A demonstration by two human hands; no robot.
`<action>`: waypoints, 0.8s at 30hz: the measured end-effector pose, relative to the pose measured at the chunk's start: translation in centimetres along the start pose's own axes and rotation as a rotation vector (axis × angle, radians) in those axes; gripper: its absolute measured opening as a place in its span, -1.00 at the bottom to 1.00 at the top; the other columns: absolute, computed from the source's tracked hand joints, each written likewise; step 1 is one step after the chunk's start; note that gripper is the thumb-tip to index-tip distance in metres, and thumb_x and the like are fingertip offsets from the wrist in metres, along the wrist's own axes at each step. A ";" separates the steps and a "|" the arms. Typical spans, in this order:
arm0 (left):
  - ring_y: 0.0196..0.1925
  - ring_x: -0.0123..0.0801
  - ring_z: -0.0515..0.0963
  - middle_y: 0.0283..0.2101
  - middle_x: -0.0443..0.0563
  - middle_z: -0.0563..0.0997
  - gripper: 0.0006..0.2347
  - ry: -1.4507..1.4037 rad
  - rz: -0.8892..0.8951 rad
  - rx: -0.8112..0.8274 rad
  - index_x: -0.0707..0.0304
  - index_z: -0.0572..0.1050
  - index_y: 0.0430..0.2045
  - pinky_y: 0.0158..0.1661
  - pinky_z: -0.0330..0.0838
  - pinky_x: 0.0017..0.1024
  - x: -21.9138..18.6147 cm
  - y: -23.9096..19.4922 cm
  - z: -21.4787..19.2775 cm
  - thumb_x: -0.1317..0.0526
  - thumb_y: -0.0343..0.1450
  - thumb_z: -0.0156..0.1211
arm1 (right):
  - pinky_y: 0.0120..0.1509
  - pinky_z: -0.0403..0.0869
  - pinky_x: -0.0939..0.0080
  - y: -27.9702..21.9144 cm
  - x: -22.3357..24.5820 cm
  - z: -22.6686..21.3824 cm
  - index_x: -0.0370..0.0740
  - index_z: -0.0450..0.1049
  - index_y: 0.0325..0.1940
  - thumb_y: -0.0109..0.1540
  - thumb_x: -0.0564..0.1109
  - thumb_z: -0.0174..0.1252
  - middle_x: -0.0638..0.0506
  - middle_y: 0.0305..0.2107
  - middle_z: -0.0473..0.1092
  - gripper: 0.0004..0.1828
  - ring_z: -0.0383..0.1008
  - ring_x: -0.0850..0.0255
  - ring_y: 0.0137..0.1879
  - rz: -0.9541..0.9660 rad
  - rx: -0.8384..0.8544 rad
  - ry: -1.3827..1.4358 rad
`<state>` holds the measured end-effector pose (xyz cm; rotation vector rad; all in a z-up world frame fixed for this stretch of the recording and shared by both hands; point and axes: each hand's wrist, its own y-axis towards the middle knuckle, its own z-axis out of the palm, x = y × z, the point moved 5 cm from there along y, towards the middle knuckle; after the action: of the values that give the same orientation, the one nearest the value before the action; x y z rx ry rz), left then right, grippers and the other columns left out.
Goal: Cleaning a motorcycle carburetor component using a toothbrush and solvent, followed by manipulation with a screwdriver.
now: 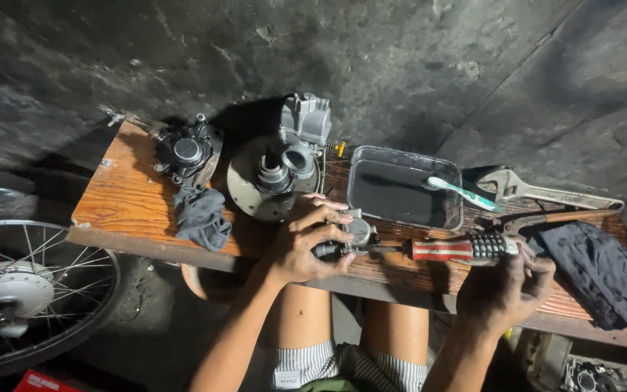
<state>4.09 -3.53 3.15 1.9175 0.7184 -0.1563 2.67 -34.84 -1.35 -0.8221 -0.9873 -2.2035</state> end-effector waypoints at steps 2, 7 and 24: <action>-0.05 -0.20 0.64 -0.15 -0.04 0.65 -0.87 -0.002 0.021 -0.026 0.10 0.59 -0.42 0.07 0.44 -0.22 -0.1 0.5 -0.1 0.16 0.26 0.36 | 0.47 0.37 0.11 0.0 0.6 0.8 0.02 0.31 -0.14 0.31 -0.10 0.17 -0.04 0.02 0.30 -0.85 0.32 0.20 0.28 -0.013 0.049 0.045; -0.09 -0.21 0.57 -0.20 -0.10 0.65 -0.89 0.016 0.025 -0.040 0.07 0.59 -0.46 0.09 0.35 -0.19 -0.3 0.8 -0.4 0.14 0.25 0.35 | 0.55 0.43 -0.08 0.3 -0.5 -0.2 0.12 0.42 -0.06 0.27 -0.22 0.22 -0.18 0.06 0.44 -0.75 0.46 0.09 0.28 0.020 -0.009 0.085; -0.05 -0.16 0.66 -0.15 -0.03 0.66 -0.90 -0.029 0.047 -0.041 0.11 0.59 -0.47 0.16 0.33 -0.13 -0.3 0.9 -0.3 0.17 0.27 0.33 | 0.68 0.34 -0.10 -0.1 1.0 2.0 0.04 0.38 -0.09 0.29 -0.14 0.14 -0.11 0.20 0.35 -0.86 0.35 0.06 0.40 -0.076 0.112 0.013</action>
<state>4.30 -3.59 4.11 1.8877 0.6513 -0.1389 2.53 -33.45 0.36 -0.7299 -1.1417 -2.1919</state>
